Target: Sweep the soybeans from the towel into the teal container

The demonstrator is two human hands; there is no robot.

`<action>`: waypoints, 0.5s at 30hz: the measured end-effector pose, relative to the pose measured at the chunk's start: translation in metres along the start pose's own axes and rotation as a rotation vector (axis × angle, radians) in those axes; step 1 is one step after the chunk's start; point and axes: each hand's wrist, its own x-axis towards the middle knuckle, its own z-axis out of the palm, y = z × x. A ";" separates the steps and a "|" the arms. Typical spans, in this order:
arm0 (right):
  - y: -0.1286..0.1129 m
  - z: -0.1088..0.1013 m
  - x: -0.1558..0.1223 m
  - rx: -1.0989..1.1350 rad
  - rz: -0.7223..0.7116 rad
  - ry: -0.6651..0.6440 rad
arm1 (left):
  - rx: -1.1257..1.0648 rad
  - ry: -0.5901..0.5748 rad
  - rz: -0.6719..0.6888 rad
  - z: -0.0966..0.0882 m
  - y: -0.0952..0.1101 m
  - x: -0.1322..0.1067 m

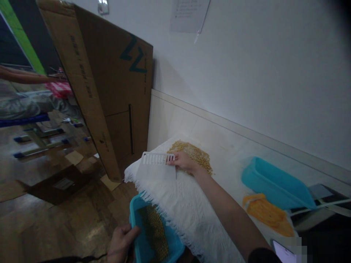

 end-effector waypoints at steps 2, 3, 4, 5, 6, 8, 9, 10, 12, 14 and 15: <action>0.000 0.000 0.008 0.013 0.004 -0.021 | -0.013 0.006 -0.013 0.000 0.000 0.000; 0.000 0.000 0.011 0.016 0.000 -0.014 | -0.019 0.014 -0.016 0.000 0.000 0.000; 0.000 0.000 0.013 0.014 -0.005 -0.001 | -0.023 0.023 -0.016 0.000 -0.001 0.000; -0.001 -0.001 0.015 0.010 -0.009 0.015 | -0.027 0.029 -0.017 0.000 -0.001 0.000; -0.002 -0.001 0.016 0.004 -0.014 0.032 | -0.028 0.026 -0.020 0.001 -0.001 0.000; -0.006 -0.003 0.015 -0.015 -0.025 0.074 | -0.037 0.018 -0.026 0.001 -0.002 0.001; -0.008 -0.005 0.012 -0.028 -0.033 0.101 | -0.044 0.015 -0.025 0.001 -0.002 0.001; -0.011 -0.007 0.007 -0.043 -0.042 0.135 | -0.052 0.015 -0.023 0.001 -0.002 0.001; -0.017 -0.010 -0.008 -0.084 -0.064 0.219 | -0.073 0.020 -0.022 0.001 -0.002 0.001; -0.023 -0.010 -0.031 -0.139 -0.084 0.317 | -0.088 0.020 -0.027 0.001 -0.002 0.001; -0.025 -0.009 -0.045 -0.172 -0.090 0.363 | -0.089 0.018 -0.028 0.001 -0.002 0.001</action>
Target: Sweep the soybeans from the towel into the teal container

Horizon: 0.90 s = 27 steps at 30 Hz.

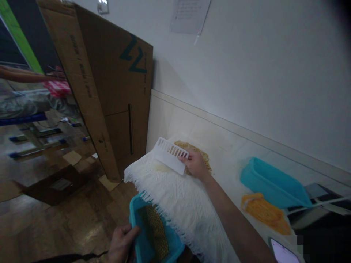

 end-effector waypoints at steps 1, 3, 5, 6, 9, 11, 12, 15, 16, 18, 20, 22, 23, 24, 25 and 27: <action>-0.003 -0.003 -0.014 -0.035 -0.009 0.041 | 0.003 -0.001 0.003 0.000 0.000 0.000; -0.007 -0.007 -0.044 -0.219 -0.083 0.141 | 0.015 -0.001 0.008 -0.001 0.001 -0.001; -0.009 -0.007 -0.071 -0.413 -0.190 0.206 | 0.029 0.008 0.005 -0.002 0.001 -0.001; -0.009 -0.006 -0.083 -0.467 -0.232 0.243 | 0.035 0.014 0.000 -0.002 0.002 -0.002; -0.006 -0.002 -0.106 -0.564 -0.259 0.312 | 0.047 0.024 0.004 -0.002 0.003 -0.003; -0.004 0.000 -0.112 -0.591 -0.258 0.319 | 0.038 0.025 0.017 -0.002 0.004 -0.003; -0.002 0.002 -0.114 -0.599 -0.261 0.314 | 0.032 0.026 0.021 -0.002 0.004 -0.003; 0.002 0.006 -0.115 -0.624 -0.282 0.288 | 0.024 0.019 0.014 -0.002 0.004 -0.001; 0.004 0.008 -0.115 -0.632 -0.287 0.280 | 0.029 0.012 0.009 -0.003 0.003 0.000; 0.006 0.011 -0.115 -0.647 -0.301 0.275 | 0.043 -0.002 0.012 -0.003 0.002 0.001; 0.008 0.016 -0.115 -0.664 -0.322 0.277 | 0.052 -0.004 0.023 -0.004 0.002 0.001; 0.008 0.023 -0.115 -0.682 -0.349 0.265 | 0.046 0.004 0.038 -0.004 0.002 0.000; 0.008 0.027 -0.115 -0.688 -0.360 0.252 | 0.042 0.009 0.042 -0.003 0.002 0.000; 0.006 0.031 -0.114 -0.692 -0.368 0.236 | 0.043 0.015 0.038 -0.003 0.002 0.000; 0.004 0.036 -0.113 -0.695 -0.373 0.217 | 0.044 0.018 0.036 -0.003 0.002 0.000; 0.000 0.044 -0.111 -0.696 -0.380 0.180 | 0.052 0.020 0.037 -0.002 0.001 0.000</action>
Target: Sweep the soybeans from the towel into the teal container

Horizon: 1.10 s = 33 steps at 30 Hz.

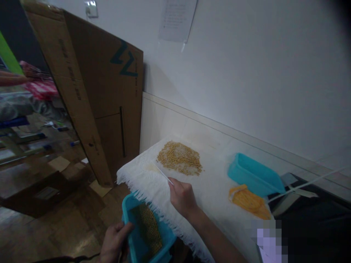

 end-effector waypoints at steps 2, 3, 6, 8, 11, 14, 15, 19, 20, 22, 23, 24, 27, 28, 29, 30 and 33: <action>-0.007 0.003 0.004 0.011 -0.013 -0.017 | 0.012 0.008 0.006 0.000 -0.001 0.001; -0.010 0.003 0.005 0.017 -0.014 -0.018 | 0.019 0.016 0.005 0.000 -0.002 0.002; -0.012 0.001 0.011 0.037 0.036 0.018 | 0.030 0.027 0.003 0.000 -0.001 0.003; -0.010 -0.001 0.016 0.050 0.109 0.047 | 0.029 0.016 0.008 0.001 0.001 0.001; -0.004 -0.002 0.029 0.035 0.237 0.059 | 0.020 0.024 0.008 0.003 0.006 -0.003; 0.003 0.004 0.043 -0.004 0.315 0.050 | 0.015 0.043 0.000 0.006 0.011 -0.007; 0.005 0.007 0.048 -0.011 0.325 0.046 | 0.015 0.042 -0.001 0.007 0.013 -0.008; 0.009 0.016 0.056 -0.032 0.339 0.036 | 0.009 0.037 -0.008 0.008 0.015 -0.008; 0.009 0.017 0.057 -0.038 0.335 0.030 | 0.012 0.037 -0.012 0.008 0.014 -0.008; 0.008 0.017 0.056 -0.048 0.316 0.010 | 0.018 0.036 -0.008 0.007 0.012 -0.007; 0.006 0.017 0.056 -0.052 0.302 -0.003 | 0.019 0.036 -0.002 0.007 0.011 -0.006; 0.004 0.017 0.055 -0.056 0.285 -0.018 | 0.019 0.036 0.004 0.007 0.010 -0.006; -0.003 0.018 0.054 -0.063 0.222 -0.066 | 0.026 0.053 0.007 0.006 0.007 -0.004; -0.005 0.018 0.054 -0.063 0.200 -0.080 | 0.025 0.055 0.001 0.006 0.006 -0.004; -0.008 0.019 0.053 -0.063 0.180 -0.094 | 0.024 0.054 -0.006 0.006 0.006 -0.004; -0.011 0.020 0.052 -0.063 0.162 -0.105 | 0.022 0.052 -0.013 0.005 0.005 -0.004; -0.018 0.019 0.048 -0.034 0.128 -0.125 | 0.023 0.039 -0.013 0.005 0.007 -0.005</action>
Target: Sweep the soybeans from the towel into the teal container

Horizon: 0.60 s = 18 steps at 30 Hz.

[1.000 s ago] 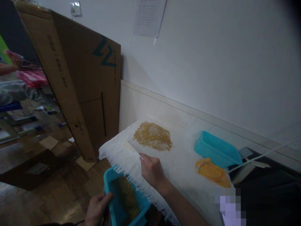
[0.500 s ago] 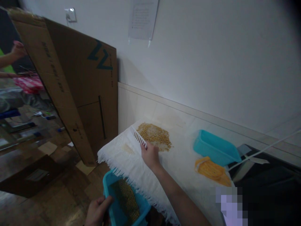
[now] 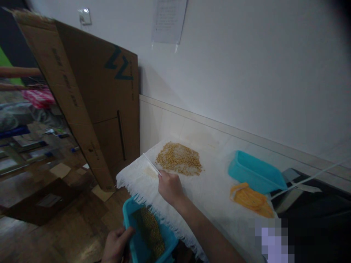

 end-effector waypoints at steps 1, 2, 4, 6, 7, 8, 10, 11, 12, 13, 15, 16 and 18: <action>-0.001 -0.001 -0.001 0.016 -0.004 -0.001 | 0.002 0.001 0.005 0.000 0.001 0.000; -0.001 -0.002 -0.001 0.035 0.002 0.003 | 0.002 0.003 0.008 0.000 0.001 -0.001; 0.001 -0.004 0.000 0.069 0.044 0.029 | 0.000 0.009 0.013 0.001 0.003 -0.001; 0.006 -0.006 0.004 0.093 0.117 0.072 | 0.004 0.014 0.022 0.001 0.004 -0.002; 0.010 -0.006 0.007 0.106 0.157 0.094 | 0.009 0.018 0.027 0.002 0.005 -0.003; 0.015 -0.005 0.010 0.118 0.194 0.113 | 0.014 0.019 0.029 0.002 0.005 -0.003; 0.027 -0.004 0.015 0.145 0.262 0.146 | 0.012 0.012 0.021 0.002 0.005 -0.004; 0.034 -0.003 0.017 0.161 0.291 0.159 | 0.006 0.004 0.014 0.002 0.005 -0.004; 0.041 -0.002 0.018 0.178 0.315 0.170 | -0.001 -0.004 0.009 0.002 0.004 -0.004; 0.048 -0.002 0.018 0.195 0.336 0.178 | -0.007 -0.009 0.006 0.001 0.004 -0.004; 0.064 -0.003 0.018 0.230 0.367 0.188 | -0.010 -0.015 0.004 0.001 0.002 -0.003; 0.073 -0.005 0.017 0.247 0.379 0.191 | -0.011 -0.018 0.006 0.000 0.000 -0.002; 0.089 -0.010 0.014 0.279 0.401 0.194 | -0.009 -0.029 0.015 0.000 -0.002 0.001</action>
